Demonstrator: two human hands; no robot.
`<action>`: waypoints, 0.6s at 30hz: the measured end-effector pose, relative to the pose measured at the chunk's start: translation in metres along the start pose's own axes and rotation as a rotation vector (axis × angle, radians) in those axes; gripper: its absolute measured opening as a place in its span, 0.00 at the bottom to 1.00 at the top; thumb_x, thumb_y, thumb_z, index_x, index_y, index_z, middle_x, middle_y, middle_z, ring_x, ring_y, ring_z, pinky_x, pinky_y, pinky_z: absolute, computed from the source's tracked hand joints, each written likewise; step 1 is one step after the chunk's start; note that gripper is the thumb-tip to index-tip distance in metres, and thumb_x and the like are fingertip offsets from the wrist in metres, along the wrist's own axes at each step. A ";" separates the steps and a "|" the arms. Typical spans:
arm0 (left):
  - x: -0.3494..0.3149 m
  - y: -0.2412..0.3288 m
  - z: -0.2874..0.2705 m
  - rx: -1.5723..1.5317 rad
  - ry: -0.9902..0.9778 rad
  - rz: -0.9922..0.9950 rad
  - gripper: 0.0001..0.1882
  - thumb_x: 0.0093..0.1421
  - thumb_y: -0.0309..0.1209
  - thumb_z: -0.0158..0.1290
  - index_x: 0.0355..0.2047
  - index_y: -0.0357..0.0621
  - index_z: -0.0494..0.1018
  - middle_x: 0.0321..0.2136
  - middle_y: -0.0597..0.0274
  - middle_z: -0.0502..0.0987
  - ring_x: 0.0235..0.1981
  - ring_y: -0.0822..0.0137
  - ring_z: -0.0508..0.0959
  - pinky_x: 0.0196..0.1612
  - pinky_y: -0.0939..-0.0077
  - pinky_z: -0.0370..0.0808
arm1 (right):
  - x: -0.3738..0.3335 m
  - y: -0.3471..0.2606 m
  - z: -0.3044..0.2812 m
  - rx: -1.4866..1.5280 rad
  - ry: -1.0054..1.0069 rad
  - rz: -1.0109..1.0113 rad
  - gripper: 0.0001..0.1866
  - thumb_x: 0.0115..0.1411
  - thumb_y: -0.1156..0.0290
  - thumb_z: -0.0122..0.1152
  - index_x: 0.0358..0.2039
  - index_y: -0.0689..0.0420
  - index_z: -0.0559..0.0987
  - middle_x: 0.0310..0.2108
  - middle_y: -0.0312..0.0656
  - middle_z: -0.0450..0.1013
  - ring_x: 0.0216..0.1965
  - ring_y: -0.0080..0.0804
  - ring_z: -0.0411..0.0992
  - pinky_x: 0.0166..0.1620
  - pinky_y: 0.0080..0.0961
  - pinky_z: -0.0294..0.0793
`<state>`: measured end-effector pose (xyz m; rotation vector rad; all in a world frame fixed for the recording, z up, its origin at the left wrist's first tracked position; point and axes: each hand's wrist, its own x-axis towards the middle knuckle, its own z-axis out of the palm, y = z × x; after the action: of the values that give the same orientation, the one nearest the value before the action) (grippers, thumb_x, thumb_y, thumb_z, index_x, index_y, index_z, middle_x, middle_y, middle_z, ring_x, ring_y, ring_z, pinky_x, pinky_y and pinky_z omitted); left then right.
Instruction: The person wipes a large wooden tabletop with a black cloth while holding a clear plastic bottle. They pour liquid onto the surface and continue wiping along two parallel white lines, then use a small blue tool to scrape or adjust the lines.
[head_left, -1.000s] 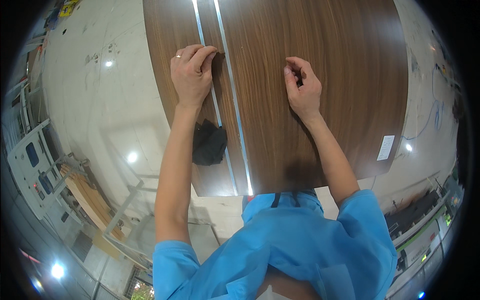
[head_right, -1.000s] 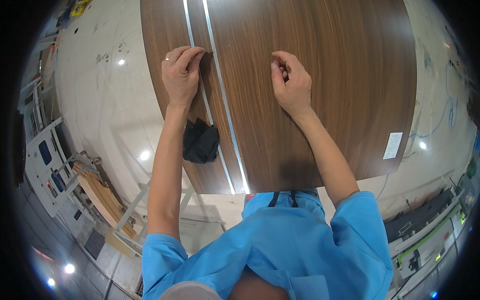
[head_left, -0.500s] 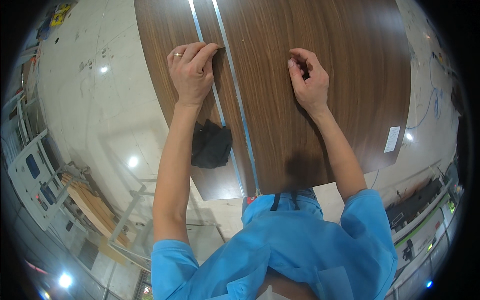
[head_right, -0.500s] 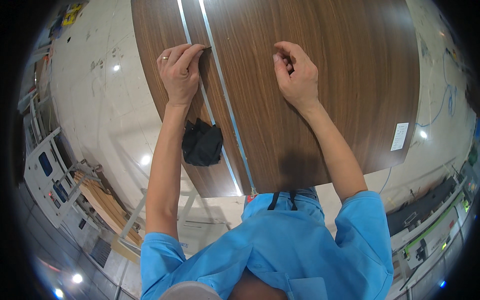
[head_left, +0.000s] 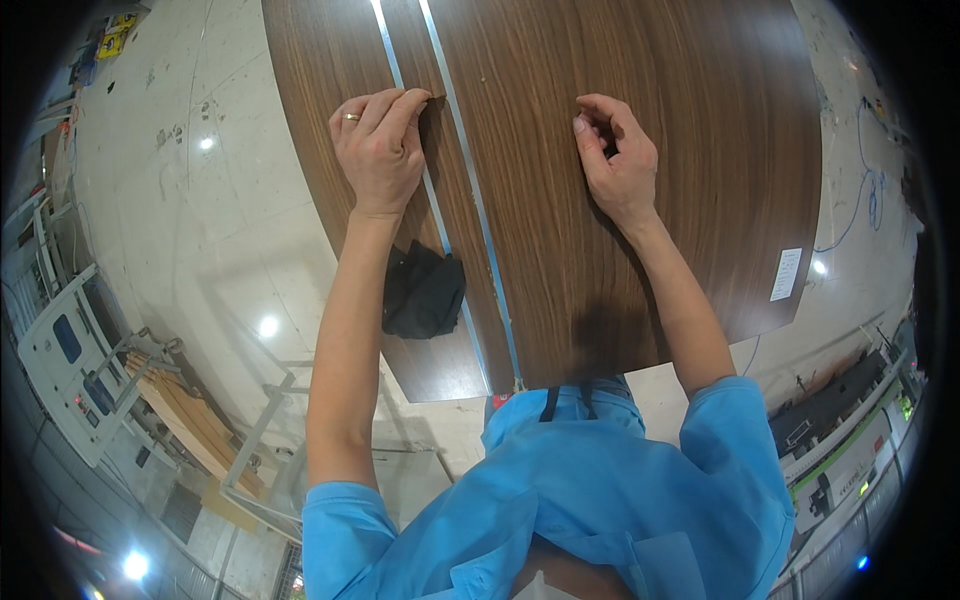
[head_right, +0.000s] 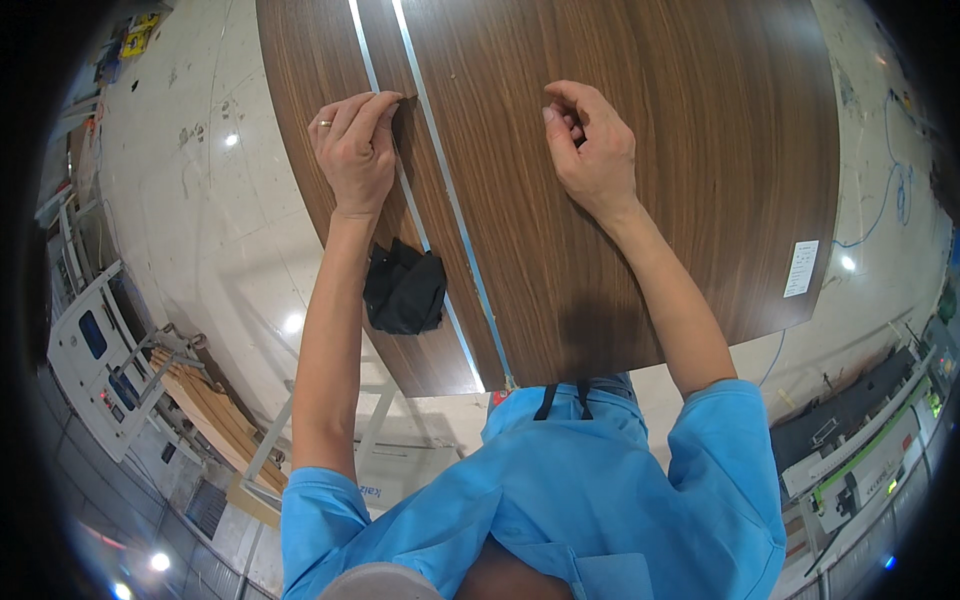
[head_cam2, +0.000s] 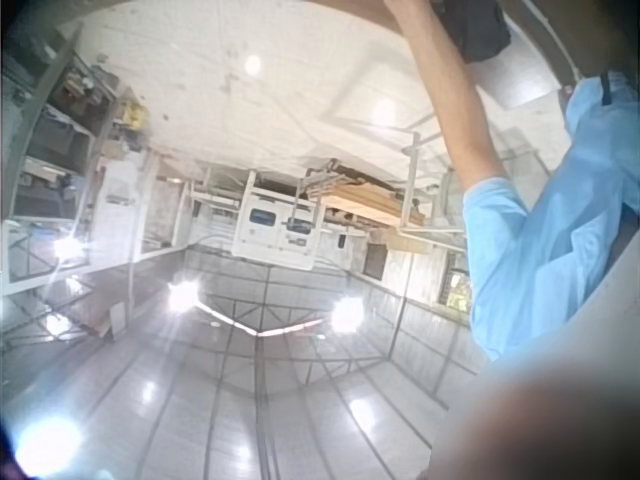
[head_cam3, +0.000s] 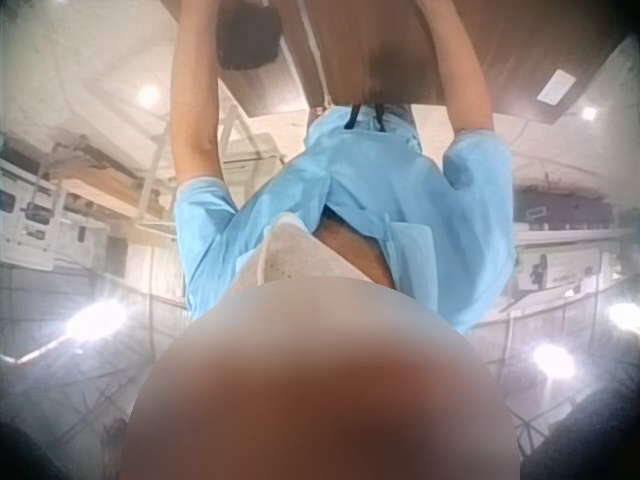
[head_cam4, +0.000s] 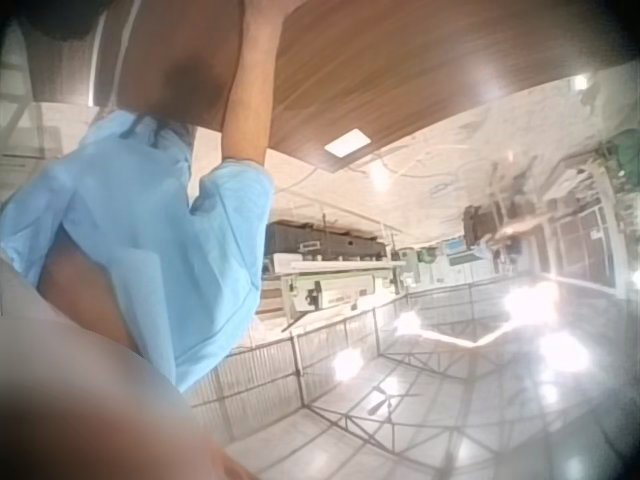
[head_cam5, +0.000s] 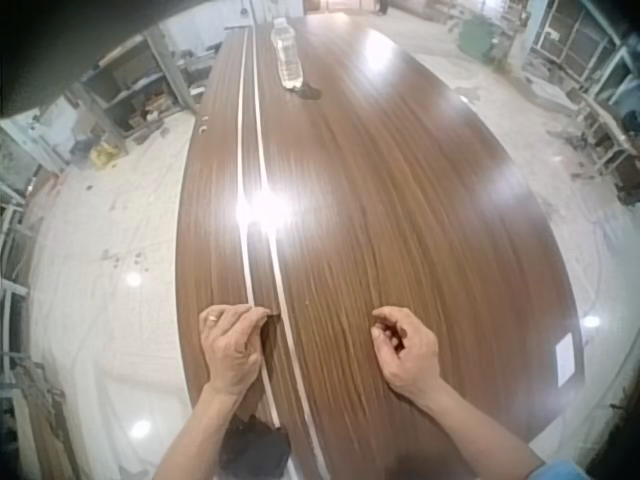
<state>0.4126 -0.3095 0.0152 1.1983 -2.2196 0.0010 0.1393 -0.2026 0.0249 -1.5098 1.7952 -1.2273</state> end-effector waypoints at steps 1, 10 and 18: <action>0.000 0.000 0.000 0.004 -0.007 0.003 0.05 0.66 0.29 0.65 0.41 0.56 0.88 0.38 0.75 0.86 0.43 0.68 0.81 0.53 0.69 0.70 | 0.000 0.000 0.000 0.006 -0.005 0.006 0.13 0.69 0.75 0.65 0.53 0.58 0.82 0.37 0.37 0.81 0.33 0.23 0.76 0.37 0.22 0.78; 0.001 0.000 -0.001 0.007 -0.038 0.014 0.06 0.66 0.28 0.65 0.41 0.56 0.88 0.38 0.75 0.86 0.43 0.68 0.81 0.54 0.69 0.69 | 0.000 0.001 0.001 0.039 -0.007 0.030 0.12 0.69 0.74 0.65 0.52 0.58 0.82 0.38 0.37 0.81 0.33 0.23 0.76 0.37 0.22 0.77; 0.002 -0.001 -0.002 -0.015 -0.063 0.011 0.07 0.66 0.27 0.65 0.41 0.55 0.88 0.38 0.75 0.86 0.43 0.68 0.81 0.54 0.69 0.69 | 0.000 0.000 0.000 -0.009 -0.012 -0.017 0.11 0.70 0.74 0.65 0.52 0.58 0.82 0.38 0.38 0.81 0.33 0.23 0.76 0.36 0.22 0.77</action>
<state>0.4134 -0.3106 0.0175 1.1928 -2.2768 -0.0491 0.1388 -0.2025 0.0249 -1.5376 1.7855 -1.2172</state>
